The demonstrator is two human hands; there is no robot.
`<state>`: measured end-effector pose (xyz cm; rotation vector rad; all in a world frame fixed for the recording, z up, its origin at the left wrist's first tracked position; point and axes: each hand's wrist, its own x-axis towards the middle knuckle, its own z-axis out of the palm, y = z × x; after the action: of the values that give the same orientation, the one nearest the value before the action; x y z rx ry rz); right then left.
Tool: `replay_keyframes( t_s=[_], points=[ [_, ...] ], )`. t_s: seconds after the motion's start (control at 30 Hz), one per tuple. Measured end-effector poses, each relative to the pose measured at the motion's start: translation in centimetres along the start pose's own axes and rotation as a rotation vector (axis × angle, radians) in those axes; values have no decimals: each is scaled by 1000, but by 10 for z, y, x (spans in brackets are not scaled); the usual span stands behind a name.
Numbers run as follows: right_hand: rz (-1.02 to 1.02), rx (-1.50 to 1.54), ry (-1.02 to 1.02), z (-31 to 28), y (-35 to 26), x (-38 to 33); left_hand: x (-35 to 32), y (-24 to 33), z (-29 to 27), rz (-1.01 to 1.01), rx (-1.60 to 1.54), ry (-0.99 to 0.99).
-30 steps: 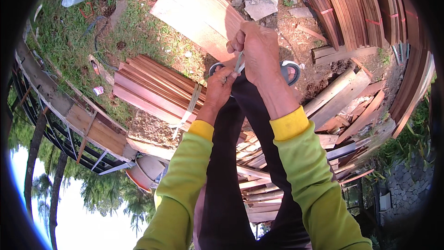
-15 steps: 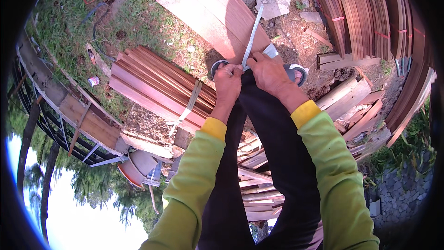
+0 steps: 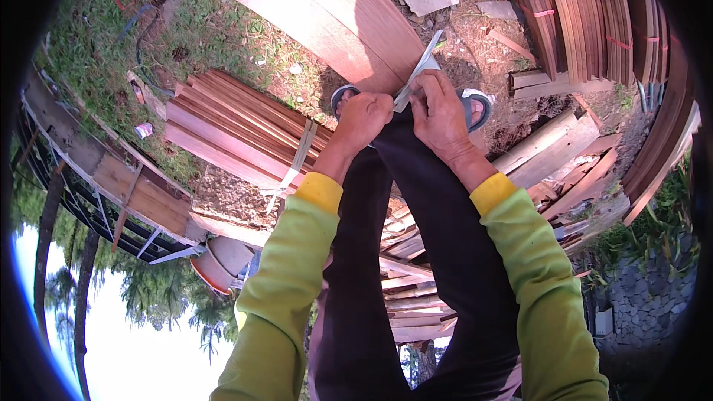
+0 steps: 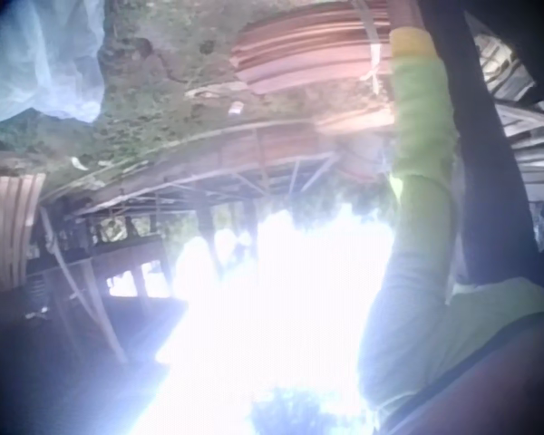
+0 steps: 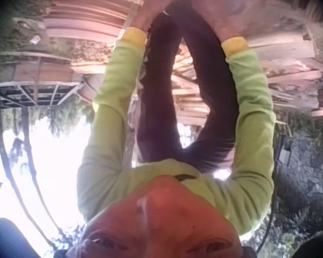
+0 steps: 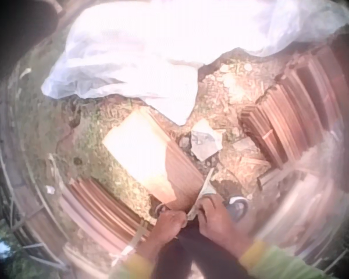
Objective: The person gathers reddish-brown wooden planks from a pile on the ground and stacks them into a neat bundle. They then secure the bundle using a white strap, wrapping it around the wood and tying a knot to hold the planks together.
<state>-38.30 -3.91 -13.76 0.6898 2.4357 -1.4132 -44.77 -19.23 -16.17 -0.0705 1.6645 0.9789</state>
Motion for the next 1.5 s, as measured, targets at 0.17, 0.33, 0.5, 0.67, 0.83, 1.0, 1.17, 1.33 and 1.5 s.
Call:
replay_keyframes(
  t_s=[0.17, 0.33, 0.5, 0.67, 0.83, 1.0, 1.17, 1.33, 1.5],
  points=[
    [-292, -271, -172, -9, 6, -7, 11, 3, -4, -298, -198, -109],
    [-379, -346, -261, -8, -5, -1, -9, 18, -7, -99, -75, -3],
    [-60, -344, -556, -24, -31, 1, -24, -6, -10, 391, 147, 165],
    [-117, -328, -589, -21, -23, 4, -42, -9, -7, 418, 478, 277],
    [-188, -570, -597, -40, 30, 28, -15, -62, -17, 536, 550, 328],
    [-71, -625, -668, -46, 45, 64, 9, -92, -7, 562, 509, 304],
    [-413, -18, -366, -26, 7, 22, 1, -81, -12, 442, 379, 225],
    [148, 363, -479, 53, -31, 13, -10, -68, -10, 306, 367, 186],
    [162, 220, -416, 39, -52, -6, -32, -48, -20, 369, 478, 161]
  ],
)
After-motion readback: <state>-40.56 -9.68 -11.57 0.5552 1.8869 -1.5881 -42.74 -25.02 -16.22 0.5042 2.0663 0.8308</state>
